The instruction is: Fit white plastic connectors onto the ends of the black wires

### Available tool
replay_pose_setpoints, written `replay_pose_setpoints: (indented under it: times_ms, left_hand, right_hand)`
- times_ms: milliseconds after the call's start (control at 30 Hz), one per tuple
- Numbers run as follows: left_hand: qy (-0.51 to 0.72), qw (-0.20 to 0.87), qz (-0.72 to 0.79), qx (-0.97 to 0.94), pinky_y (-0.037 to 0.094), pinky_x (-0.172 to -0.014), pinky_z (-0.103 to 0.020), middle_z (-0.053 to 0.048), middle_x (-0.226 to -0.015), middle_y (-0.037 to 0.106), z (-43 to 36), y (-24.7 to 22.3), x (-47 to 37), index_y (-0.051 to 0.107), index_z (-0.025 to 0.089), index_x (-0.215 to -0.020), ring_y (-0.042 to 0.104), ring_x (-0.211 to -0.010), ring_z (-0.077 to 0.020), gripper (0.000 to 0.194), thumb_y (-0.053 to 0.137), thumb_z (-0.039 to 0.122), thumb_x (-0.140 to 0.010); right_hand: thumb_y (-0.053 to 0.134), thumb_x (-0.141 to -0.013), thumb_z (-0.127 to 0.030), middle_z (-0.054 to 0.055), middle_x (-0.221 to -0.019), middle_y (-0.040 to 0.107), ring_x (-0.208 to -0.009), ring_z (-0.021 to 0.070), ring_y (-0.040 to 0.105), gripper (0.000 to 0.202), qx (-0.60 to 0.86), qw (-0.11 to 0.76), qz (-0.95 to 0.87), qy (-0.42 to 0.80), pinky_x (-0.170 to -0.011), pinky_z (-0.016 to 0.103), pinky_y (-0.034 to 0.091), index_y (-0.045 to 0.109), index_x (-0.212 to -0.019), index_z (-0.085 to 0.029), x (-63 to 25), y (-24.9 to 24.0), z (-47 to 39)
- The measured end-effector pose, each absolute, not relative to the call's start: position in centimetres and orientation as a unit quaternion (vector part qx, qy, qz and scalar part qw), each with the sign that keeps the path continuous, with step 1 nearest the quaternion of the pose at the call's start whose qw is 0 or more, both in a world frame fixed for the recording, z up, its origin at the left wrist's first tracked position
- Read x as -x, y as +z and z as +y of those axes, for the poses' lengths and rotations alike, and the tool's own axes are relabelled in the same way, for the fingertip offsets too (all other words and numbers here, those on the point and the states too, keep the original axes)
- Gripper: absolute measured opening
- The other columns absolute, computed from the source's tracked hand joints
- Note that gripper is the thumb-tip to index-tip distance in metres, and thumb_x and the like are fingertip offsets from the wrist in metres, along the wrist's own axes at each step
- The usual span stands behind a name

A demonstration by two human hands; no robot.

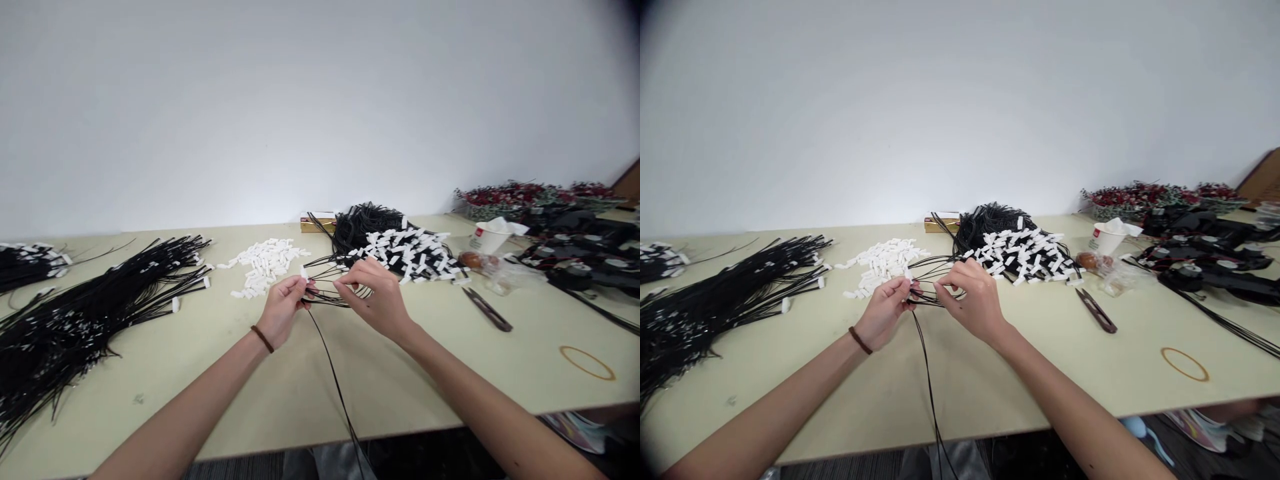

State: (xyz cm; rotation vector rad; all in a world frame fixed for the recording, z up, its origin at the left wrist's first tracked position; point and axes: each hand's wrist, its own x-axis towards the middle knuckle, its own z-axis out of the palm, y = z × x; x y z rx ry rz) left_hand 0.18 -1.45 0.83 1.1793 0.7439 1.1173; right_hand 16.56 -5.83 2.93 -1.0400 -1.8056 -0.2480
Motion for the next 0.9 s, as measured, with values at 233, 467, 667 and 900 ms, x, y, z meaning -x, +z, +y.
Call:
replay_pose_setpoints:
  times_ms: [233,467,667,900]
  left_hand:
    - [0.473,0.591,0.314,-0.573,0.039,-0.053,-0.021,-0.004,-0.071,0.058,-1.2,0.4,0.0,0.062,0.012,-0.070,0.050,-0.062,-0.0111,0.028,0.061,0.040,-0.070]
    - [0.470,0.588,0.311,-0.580,0.039,-0.051,-0.022,-0.004,-0.067,0.058,-1.6,0.6,-0.3,0.062,0.012,-0.069,0.050,-0.060,-0.0114,0.028,0.062,0.041,-0.069]
    - [0.449,0.596,0.300,-0.594,0.039,-0.049,-0.022,-0.003,-0.061,0.056,-2.3,0.8,-0.6,0.062,0.012,-0.065,0.047,-0.055,-0.0105,0.030,0.061,0.041,-0.070]
    - [0.443,0.585,0.309,-0.604,0.042,-0.047,-0.023,-0.004,-0.062,0.056,-2.6,0.9,-0.5,0.064,0.011,-0.067,0.049,-0.057,-0.0119,0.030,0.060,0.041,-0.070]
  right_hand:
    - [0.055,-0.078,-0.023,-0.002,-0.054,0.046,-0.056,0.0113,0.041,0.019,0.441,0.524,-0.728,-0.005,-0.060,0.027,0.034,0.056,-0.060,-0.018,-16.8,3.0,-5.6]
    - [0.055,-0.079,-0.024,0.000,-0.059,0.054,-0.059,0.0125,0.044,0.015,0.439,0.514,-0.737,-0.009,-0.059,0.028,0.035,0.060,-0.065,-0.019,-16.2,2.8,-5.8]
    - [0.054,-0.080,-0.022,0.000,-0.057,0.055,-0.057,0.0115,0.043,0.016,0.424,0.495,-0.758,-0.037,-0.060,0.028,0.035,0.060,-0.066,-0.019,-15.6,2.6,-6.1]
    - [0.053,-0.080,-0.020,-0.001,-0.055,0.051,-0.058,0.0118,0.041,0.016,0.423,0.484,-0.765,-0.038,-0.057,0.026,0.035,0.059,-0.065,-0.018,-15.6,2.5,-6.2]
